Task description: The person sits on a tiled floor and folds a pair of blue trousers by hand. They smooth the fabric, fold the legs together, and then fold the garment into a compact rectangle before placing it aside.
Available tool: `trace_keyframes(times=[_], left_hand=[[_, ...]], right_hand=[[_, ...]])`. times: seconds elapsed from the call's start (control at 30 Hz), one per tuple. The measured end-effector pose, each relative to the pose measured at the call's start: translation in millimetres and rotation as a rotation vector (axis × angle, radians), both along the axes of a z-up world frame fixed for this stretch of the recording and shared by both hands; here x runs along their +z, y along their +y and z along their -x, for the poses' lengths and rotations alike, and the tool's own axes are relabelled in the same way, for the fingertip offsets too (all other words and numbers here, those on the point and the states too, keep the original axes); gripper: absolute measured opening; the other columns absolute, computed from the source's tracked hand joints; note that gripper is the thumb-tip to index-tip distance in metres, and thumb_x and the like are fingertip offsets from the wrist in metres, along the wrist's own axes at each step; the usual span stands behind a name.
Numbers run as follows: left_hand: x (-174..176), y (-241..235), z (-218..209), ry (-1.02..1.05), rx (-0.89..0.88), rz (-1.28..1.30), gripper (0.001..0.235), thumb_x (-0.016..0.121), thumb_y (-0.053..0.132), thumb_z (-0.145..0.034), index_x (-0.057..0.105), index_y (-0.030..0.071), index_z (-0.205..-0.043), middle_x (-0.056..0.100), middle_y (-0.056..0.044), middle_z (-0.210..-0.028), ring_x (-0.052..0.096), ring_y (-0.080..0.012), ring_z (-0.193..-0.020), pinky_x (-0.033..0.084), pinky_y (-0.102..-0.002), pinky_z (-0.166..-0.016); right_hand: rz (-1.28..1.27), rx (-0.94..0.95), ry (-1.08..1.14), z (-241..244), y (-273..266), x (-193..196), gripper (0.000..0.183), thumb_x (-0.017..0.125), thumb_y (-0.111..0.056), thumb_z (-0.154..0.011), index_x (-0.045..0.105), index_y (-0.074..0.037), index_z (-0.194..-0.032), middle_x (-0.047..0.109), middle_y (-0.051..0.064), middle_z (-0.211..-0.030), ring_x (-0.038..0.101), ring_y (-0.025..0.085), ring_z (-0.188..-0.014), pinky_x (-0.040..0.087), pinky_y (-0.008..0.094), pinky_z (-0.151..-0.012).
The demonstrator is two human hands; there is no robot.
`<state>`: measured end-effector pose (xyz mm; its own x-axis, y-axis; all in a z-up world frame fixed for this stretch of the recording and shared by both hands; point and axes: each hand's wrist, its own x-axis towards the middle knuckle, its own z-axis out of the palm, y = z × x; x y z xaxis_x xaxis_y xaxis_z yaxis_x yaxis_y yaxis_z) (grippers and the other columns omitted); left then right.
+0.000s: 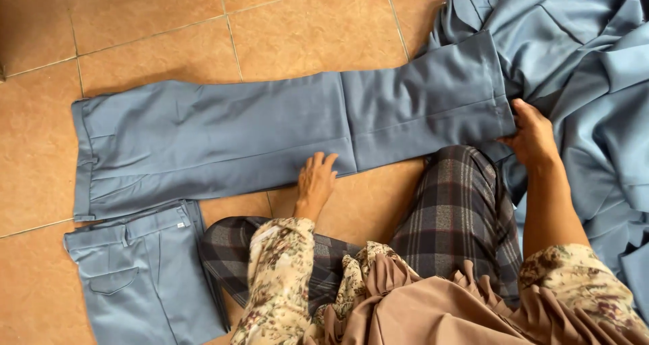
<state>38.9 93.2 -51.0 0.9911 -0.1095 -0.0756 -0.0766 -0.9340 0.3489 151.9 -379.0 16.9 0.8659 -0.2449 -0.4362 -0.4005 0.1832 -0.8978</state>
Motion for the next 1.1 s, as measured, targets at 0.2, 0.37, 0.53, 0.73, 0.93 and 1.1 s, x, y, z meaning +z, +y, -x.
trace_keyframes(times=[0.2,0.37,0.53,0.73,0.93,1.1], left_hand=[[-40,-26,-11,-0.033,-0.094,-0.015,0.038,0.076,0.02,-0.085,0.062,0.022,-0.121,0.049,-0.009,-0.112,0.054,-0.0338,-0.098,0.056,-0.049,-0.071],[-36,-16,-4,-0.159,-0.137,0.01,0.011,0.069,0.024,-0.093,0.062,0.015,-0.093,0.053,-0.007,-0.102,0.054,-0.0306,-0.088,0.053,-0.047,-0.066],[33,-21,-1,-0.473,-0.125,0.051,0.013,0.065,0.015,-0.081,0.055,0.011,-0.088,0.06,-0.007,-0.109,0.058,-0.0259,-0.094,0.048,-0.038,-0.069],[-12,-34,16,-0.223,-0.109,0.07,0.031,0.07,0.018,-0.08,0.057,0.012,-0.107,0.055,-0.011,-0.124,0.053,-0.0305,-0.106,0.05,-0.044,-0.077],[11,-64,11,0.118,0.121,0.325,0.1,0.078,0.045,-0.082,0.022,0.02,-0.16,0.036,-0.024,-0.156,0.041,-0.0459,-0.134,0.04,-0.058,-0.107],[12,-100,20,-0.023,0.129,0.388,0.095,0.08,0.046,-0.079,0.035,0.012,-0.156,0.046,-0.021,-0.144,0.05,-0.0417,-0.122,0.047,-0.054,-0.099]], right_hand=[[0.373,0.048,0.266,-28,16,0,0.048,0.079,-0.035,-0.085,0.065,-0.02,-0.128,0.07,0.0,-0.105,0.067,0.015,-0.091,0.058,0.035,-0.063],[0.542,0.056,0.29,-26,25,2,0.054,0.071,-0.035,-0.094,0.051,-0.016,-0.14,0.064,0.008,-0.119,0.065,0.022,-0.103,0.059,0.037,-0.066],[0.544,0.098,0.332,-26,29,3,0.035,0.07,-0.035,-0.094,0.064,-0.017,-0.124,0.067,0.003,-0.108,0.065,0.018,-0.098,0.057,0.036,-0.071],[0.321,0.156,0.346,-33,40,26,0.028,0.077,-0.031,-0.084,0.064,-0.025,-0.107,0.065,-0.006,-0.098,0.061,0.008,-0.089,0.051,0.03,-0.068],[-0.188,0.064,0.029,-6,109,153,0.033,0.074,-0.019,-0.075,0.068,-0.022,-0.107,0.073,-0.009,-0.095,0.069,0.008,-0.083,0.053,0.023,-0.075],[-0.305,0.154,-0.226,23,186,235,0.055,0.073,-0.014,-0.074,0.063,-0.008,-0.128,0.073,0.005,-0.104,0.072,0.02,-0.084,0.061,0.03,-0.069]])
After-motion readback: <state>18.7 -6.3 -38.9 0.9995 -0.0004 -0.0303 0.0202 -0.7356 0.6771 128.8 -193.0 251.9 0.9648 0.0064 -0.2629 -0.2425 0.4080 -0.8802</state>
